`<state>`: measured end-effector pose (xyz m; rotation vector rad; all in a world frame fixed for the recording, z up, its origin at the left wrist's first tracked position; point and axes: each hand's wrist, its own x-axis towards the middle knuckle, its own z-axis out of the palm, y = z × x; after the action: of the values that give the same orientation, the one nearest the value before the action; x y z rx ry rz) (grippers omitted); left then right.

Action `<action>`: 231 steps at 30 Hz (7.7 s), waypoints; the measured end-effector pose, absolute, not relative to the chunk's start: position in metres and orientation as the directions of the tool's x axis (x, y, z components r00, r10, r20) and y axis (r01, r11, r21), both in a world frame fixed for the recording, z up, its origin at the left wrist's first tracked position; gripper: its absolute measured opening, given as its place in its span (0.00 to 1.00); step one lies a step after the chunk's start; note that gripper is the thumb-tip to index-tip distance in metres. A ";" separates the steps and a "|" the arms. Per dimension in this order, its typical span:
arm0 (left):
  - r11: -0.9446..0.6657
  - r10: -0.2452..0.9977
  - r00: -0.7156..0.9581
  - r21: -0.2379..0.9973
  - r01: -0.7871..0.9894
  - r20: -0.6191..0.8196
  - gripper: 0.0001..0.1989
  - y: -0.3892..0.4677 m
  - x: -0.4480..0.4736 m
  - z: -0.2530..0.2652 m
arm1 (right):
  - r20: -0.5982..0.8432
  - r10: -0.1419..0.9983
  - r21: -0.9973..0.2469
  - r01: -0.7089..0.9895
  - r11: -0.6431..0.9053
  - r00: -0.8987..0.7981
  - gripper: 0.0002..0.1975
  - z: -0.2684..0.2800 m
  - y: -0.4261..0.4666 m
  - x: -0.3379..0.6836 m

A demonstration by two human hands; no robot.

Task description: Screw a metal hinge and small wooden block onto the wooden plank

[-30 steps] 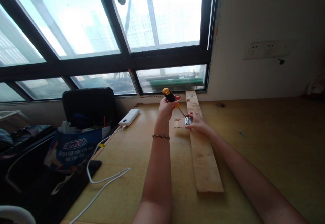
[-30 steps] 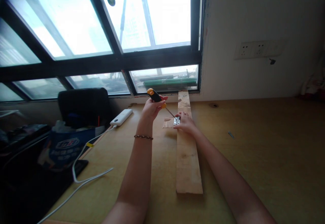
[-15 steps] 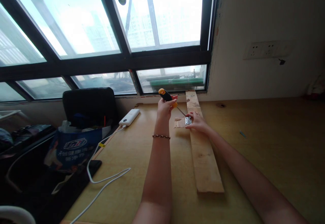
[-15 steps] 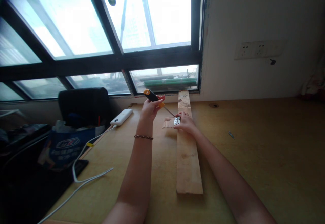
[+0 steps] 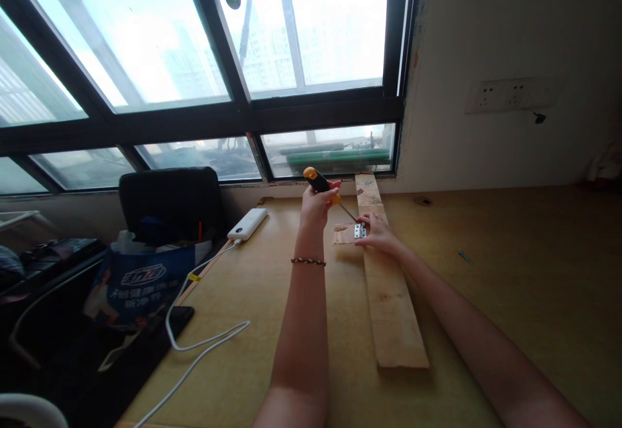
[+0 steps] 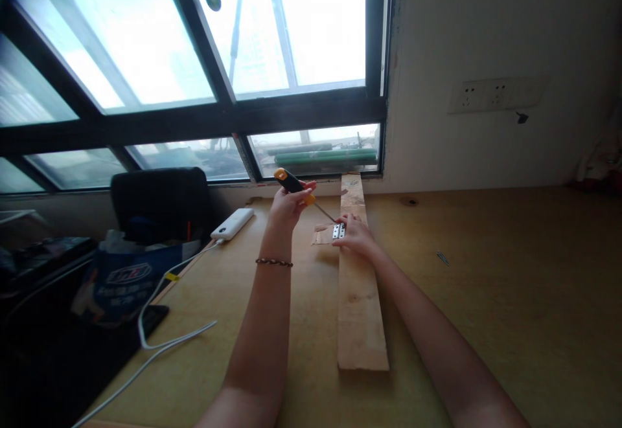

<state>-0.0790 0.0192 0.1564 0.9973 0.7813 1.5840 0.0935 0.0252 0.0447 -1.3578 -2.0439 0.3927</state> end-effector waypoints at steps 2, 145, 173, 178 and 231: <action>-0.241 0.970 -0.104 0.867 -0.437 0.218 0.14 0.017 -0.081 0.160 | 0.342 0.901 -0.559 0.713 0.423 -0.267 0.30 0.046 0.024 0.093; -0.425 0.899 0.123 0.905 0.013 0.421 0.40 0.018 -0.043 0.151 | 0.360 0.904 -0.772 0.470 0.428 -0.232 0.32 0.044 0.031 0.110; -0.344 0.653 0.714 0.939 -0.019 0.254 0.10 -0.023 -0.051 0.183 | 0.414 0.884 -0.729 0.503 0.464 -0.216 0.28 0.049 0.028 0.109; -0.386 0.662 0.663 0.917 -0.097 0.349 0.11 -0.030 -0.059 0.191 | 0.404 0.884 -0.732 0.497 0.466 -0.234 0.30 0.050 0.027 0.108; -0.715 0.661 0.552 0.205 0.668 0.509 0.16 -0.057 -0.159 0.020 | 0.543 0.822 -0.439 0.893 0.103 0.172 0.24 0.009 -0.081 0.200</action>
<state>-0.1590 -0.0570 0.0202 2.7777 1.1896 0.9024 0.1999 -0.0811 0.0093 -1.7106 -1.6436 -0.1208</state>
